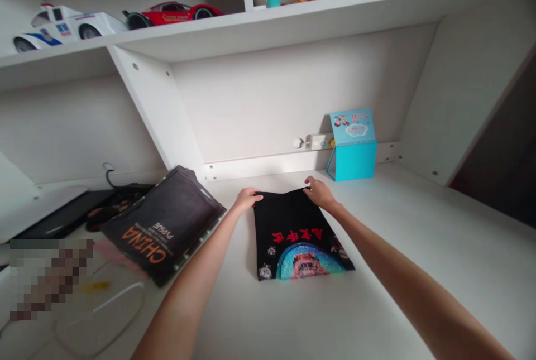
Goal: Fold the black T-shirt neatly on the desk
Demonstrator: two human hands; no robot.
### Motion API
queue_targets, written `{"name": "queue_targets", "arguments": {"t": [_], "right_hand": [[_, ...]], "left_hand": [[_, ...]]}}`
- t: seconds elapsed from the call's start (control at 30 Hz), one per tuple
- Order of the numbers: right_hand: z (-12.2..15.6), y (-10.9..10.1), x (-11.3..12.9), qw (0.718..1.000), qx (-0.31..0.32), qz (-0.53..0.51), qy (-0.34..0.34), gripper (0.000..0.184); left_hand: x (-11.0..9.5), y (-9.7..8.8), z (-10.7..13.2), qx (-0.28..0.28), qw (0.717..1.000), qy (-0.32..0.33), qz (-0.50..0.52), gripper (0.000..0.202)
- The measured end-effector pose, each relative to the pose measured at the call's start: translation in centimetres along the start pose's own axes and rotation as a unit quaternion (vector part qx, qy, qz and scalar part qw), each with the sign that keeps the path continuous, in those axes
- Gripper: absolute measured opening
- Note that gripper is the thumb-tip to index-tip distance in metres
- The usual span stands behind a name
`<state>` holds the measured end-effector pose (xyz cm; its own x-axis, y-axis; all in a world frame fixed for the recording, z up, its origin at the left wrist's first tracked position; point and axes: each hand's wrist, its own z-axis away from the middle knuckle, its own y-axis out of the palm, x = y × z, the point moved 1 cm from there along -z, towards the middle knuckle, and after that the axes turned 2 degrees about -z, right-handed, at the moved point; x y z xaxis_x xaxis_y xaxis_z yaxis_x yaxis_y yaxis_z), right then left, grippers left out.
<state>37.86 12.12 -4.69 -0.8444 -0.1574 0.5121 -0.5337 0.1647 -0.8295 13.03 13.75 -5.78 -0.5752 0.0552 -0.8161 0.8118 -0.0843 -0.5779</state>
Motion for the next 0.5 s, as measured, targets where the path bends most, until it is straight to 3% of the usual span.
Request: {"name": "queue_targets", "arguments": {"t": [0.1, 0.17, 0.27, 0.33, 0.5], "right_hand": [[2.4, 1.3, 1.5, 0.998, -0.001, 0.014, -0.061, 0.046], [4.1, 2.8, 2.3, 0.992, 0.043, 0.034, -0.112, 0.053], [5.7, 5.1, 2.4, 0.98, 0.125, 0.088, -0.128, 0.062], [5.9, 6.2, 1.9, 0.976, 0.148, 0.111, -0.114, 0.065], [5.5, 6.9, 1.0, 0.979, 0.133, 0.108, -0.11, 0.066]], "left_hand": [[-0.1, 0.7, 0.9, -0.061, 0.997, 0.041, -0.035, 0.039], [-0.3, 1.7, 2.0, -0.08, 0.987, 0.1, -0.097, 0.049], [-0.2, 3.9, 3.7, -0.014, 0.954, 0.156, -0.255, 0.055], [0.3, 5.1, 4.6, 0.026, 0.932, 0.143, -0.331, 0.058], [0.6, 6.3, 5.4, 0.016, 0.908, 0.11, -0.403, 0.063]]}}
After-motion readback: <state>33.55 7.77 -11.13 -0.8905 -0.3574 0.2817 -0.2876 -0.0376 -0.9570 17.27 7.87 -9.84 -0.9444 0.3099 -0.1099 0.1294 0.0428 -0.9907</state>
